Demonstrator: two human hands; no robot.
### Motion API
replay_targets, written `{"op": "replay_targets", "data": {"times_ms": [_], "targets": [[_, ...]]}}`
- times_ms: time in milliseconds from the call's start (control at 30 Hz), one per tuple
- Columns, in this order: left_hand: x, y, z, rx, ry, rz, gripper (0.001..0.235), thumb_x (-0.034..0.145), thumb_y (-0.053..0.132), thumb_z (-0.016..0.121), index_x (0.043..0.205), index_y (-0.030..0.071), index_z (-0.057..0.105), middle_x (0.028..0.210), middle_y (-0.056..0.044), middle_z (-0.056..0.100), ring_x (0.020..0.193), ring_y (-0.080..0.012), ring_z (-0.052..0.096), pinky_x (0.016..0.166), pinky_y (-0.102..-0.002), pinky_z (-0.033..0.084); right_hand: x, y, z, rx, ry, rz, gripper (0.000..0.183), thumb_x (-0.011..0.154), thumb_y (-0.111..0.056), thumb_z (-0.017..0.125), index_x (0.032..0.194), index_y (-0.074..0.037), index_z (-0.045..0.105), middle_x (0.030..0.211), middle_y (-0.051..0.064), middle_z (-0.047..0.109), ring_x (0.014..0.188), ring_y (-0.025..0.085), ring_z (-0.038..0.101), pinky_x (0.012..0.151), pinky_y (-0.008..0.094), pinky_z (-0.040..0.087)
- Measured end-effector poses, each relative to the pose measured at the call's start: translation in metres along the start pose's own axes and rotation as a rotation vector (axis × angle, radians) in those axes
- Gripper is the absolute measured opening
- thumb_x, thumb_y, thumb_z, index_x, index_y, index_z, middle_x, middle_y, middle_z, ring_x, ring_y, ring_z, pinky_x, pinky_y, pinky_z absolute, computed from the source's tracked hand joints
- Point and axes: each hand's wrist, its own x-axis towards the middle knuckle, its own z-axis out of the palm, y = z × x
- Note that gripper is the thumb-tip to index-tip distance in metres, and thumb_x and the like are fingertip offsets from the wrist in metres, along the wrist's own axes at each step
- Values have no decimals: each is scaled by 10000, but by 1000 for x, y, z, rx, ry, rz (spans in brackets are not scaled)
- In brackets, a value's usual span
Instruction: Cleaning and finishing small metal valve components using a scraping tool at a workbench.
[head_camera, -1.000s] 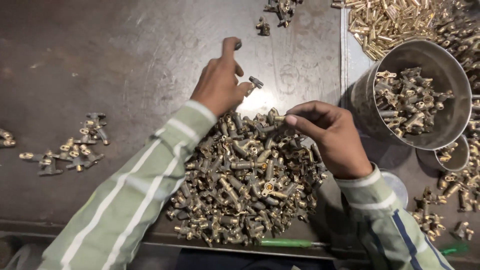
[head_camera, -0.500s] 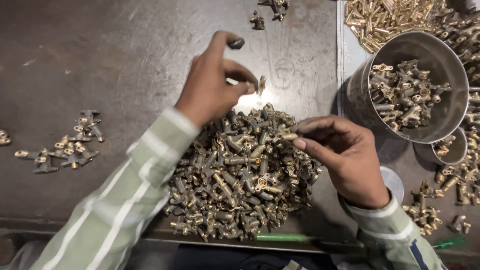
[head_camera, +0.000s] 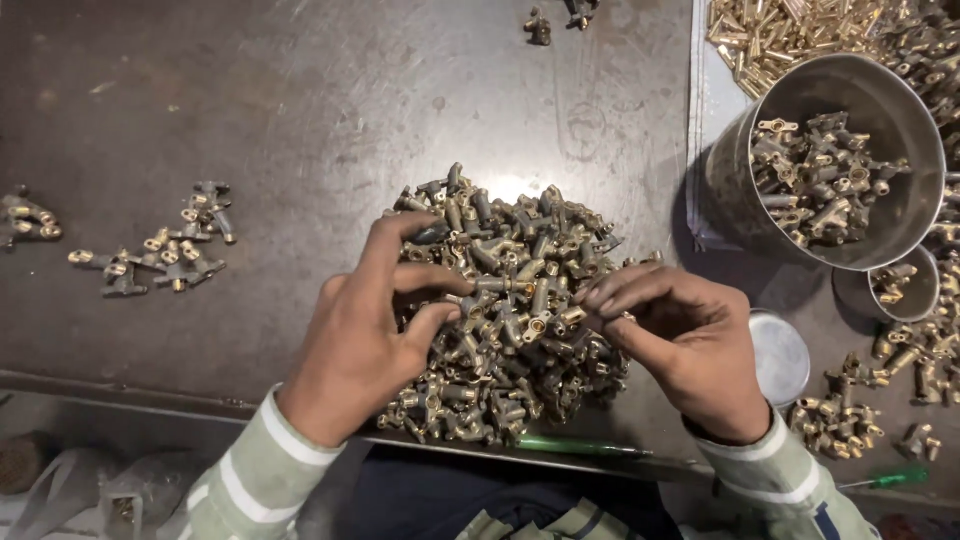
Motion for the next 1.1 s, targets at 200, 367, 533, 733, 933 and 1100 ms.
{"op": "replay_targets", "data": {"times_ms": [200,367,533,733,933,1100], "targets": [[-3,-8,6,3,-12,82,608,892,8,672,1415,107,379,1124,-109,802,792,-310,817,679,-392,598,-4,4,4,-90,-24,-130,102,881,115,717,924,23,722,1021,144,750,1086,269,742,1008,402,621],[1,-18,11,18,-37,159,601,913,-14,639,1441,101,376,1117,-152,785,920,-350,793,748,-417,609,4,9,6,-161,-57,-115,107,853,88,713,928,15,736,1023,132,768,1065,260,751,1003,409,618],[16,-5,-5,17,-19,420,658,862,-27,659,1443,57,361,1128,-210,748,1035,-407,754,840,-465,574,28,-9,6,-528,-248,-206,154,826,39,691,950,-10,768,1075,126,795,1123,256,743,1104,438,533],[99,-1,-13,11,-79,139,618,949,84,710,1445,97,341,1249,-157,749,618,-310,737,778,-426,596,92,-3,-23,-412,87,-34,188,936,-10,687,1111,-33,753,1122,105,777,986,193,742,896,321,622],[243,-47,26,86,75,335,685,859,12,789,1386,30,352,1102,-246,759,1022,-341,762,914,-428,610,221,55,-77,-682,316,-128,257,962,-78,779,1208,-31,725,1151,98,760,1054,195,755,963,332,615],[322,-52,71,87,182,105,767,797,-43,770,1421,52,334,1077,-262,705,884,-333,776,742,-392,608,303,111,-102,-936,249,-153,671,847,-233,903,1399,-42,573,1352,166,655,1206,303,660,999,418,570]]}}
